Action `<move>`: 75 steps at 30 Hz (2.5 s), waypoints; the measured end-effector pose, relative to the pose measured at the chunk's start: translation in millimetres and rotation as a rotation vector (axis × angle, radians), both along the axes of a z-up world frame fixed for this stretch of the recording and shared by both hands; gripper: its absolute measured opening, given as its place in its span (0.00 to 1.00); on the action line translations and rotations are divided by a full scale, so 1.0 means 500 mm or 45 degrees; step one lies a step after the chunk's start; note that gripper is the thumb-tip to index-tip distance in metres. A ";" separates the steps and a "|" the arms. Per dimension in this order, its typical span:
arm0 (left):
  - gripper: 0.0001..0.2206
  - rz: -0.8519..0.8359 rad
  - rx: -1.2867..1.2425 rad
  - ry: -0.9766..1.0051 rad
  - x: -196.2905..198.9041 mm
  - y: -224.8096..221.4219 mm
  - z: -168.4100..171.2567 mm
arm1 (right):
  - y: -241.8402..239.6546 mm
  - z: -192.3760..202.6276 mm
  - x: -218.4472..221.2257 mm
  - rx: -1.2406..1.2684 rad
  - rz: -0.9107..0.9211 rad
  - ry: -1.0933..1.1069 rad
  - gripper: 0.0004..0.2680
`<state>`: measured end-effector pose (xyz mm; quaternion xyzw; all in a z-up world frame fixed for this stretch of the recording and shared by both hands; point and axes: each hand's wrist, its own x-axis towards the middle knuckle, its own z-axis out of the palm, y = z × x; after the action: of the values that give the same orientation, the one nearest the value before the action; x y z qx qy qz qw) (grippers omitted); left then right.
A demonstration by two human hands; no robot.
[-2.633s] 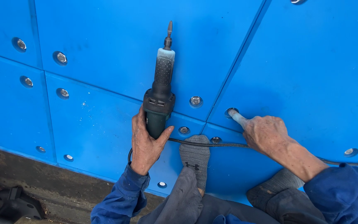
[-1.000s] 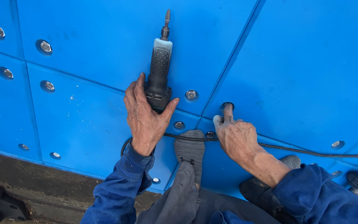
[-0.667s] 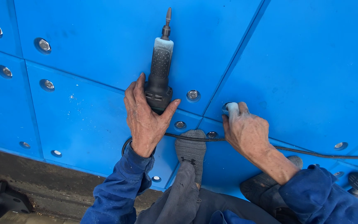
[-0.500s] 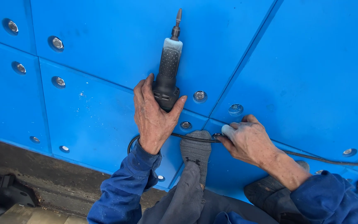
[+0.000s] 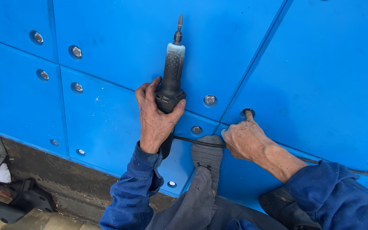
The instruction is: The recorder uses a rotary tool to clean bolt holes in a blue panel and then installs and tightens bolts using an impact driver.
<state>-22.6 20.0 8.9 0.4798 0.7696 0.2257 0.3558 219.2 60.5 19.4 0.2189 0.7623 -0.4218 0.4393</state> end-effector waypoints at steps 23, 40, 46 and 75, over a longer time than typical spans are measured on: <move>0.47 -0.023 0.026 0.035 0.023 -0.061 -0.012 | -0.075 0.045 0.151 0.152 -0.574 -0.049 0.11; 0.50 -0.006 0.060 0.227 0.055 -0.087 -0.021 | -0.034 0.016 0.086 0.424 -0.428 -0.204 0.25; 0.53 -0.051 0.039 0.102 0.046 -0.089 -0.016 | -0.055 0.001 0.072 0.485 -0.276 -0.236 0.29; 0.20 -0.739 -0.366 -0.320 0.310 -0.041 -0.060 | -0.133 0.054 0.251 0.144 -1.544 -0.035 0.12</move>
<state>132.4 -0.3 -21.3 0.5920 0.5752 0.0617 0.5611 344.6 -6.0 46.2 0.6426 0.5172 -0.5528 0.1182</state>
